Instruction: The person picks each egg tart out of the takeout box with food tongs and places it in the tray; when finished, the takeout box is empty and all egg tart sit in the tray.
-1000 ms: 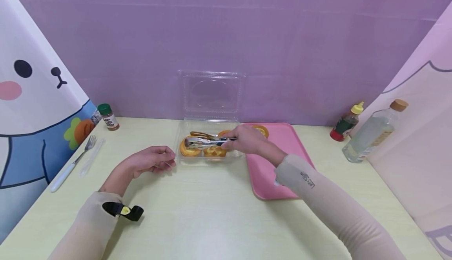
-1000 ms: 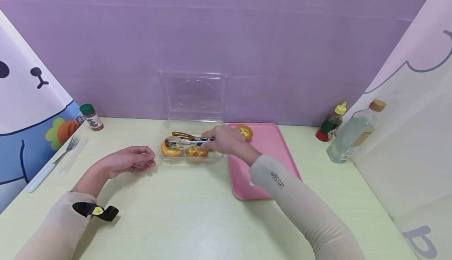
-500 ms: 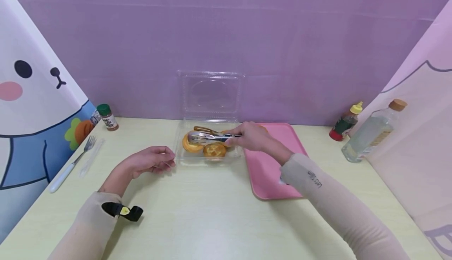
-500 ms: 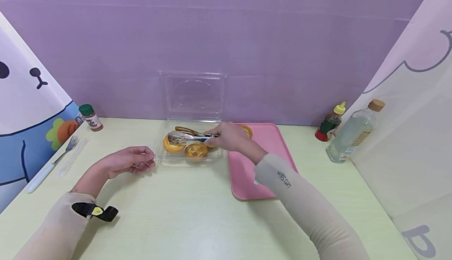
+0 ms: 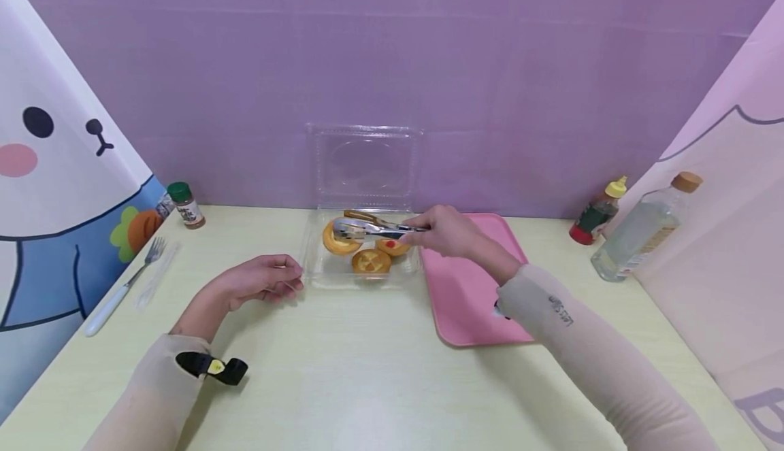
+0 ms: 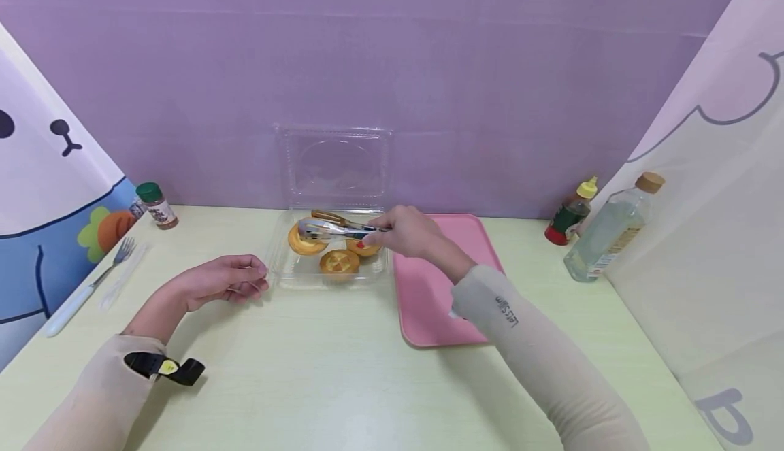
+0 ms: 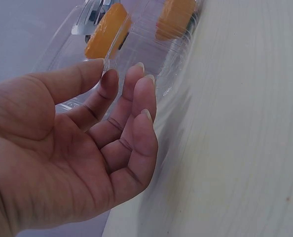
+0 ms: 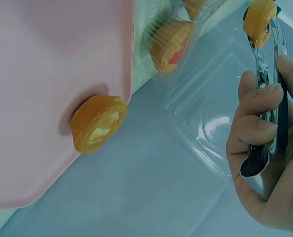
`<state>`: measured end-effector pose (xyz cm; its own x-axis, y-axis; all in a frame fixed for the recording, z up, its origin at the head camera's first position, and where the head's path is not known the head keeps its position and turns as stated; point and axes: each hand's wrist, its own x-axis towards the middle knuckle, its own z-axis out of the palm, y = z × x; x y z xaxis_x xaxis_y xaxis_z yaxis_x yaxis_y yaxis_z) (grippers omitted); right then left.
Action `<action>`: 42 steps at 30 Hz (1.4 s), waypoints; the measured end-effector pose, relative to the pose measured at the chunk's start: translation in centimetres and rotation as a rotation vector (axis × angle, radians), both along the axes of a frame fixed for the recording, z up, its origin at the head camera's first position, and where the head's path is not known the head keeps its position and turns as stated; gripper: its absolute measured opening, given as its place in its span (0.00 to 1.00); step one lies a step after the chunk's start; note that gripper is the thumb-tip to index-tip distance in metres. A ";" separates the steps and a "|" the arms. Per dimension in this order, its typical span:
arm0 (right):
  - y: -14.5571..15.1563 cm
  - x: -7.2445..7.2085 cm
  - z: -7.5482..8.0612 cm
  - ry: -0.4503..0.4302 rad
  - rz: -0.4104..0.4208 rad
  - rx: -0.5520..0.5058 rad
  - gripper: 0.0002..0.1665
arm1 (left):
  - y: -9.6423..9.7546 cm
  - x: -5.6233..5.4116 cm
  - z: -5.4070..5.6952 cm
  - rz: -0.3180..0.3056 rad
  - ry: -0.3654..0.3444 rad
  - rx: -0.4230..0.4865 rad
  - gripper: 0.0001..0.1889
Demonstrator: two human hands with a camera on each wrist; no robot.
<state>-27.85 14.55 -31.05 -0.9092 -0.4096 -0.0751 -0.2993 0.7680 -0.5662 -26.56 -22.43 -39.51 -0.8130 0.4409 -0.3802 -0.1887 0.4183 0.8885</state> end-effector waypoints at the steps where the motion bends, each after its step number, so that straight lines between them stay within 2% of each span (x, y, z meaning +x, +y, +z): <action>1: 0.1 0.1 0.1 -0.002 0.001 -0.005 0.28 | 0.0 0.0 0.0 -0.001 0.002 -0.001 0.17; 8: 1.2 0.4 0.8 0.012 -0.013 -0.014 0.28 | 0.1 0.0 0.0 0.002 -0.001 -0.013 0.17; 15: 2.6 0.6 1.1 -0.025 -0.037 -0.028 0.28 | 0.0 0.1 0.0 -0.006 0.005 -0.005 0.17; 30: 6.3 1.1 2.2 0.010 -0.110 -0.013 0.18 | -0.1 0.2 0.0 -0.016 0.010 0.012 0.16; 42: 9.1 1.3 3.0 0.007 -0.164 -0.006 0.22 | -0.1 0.2 -0.1 -0.019 0.011 0.013 0.17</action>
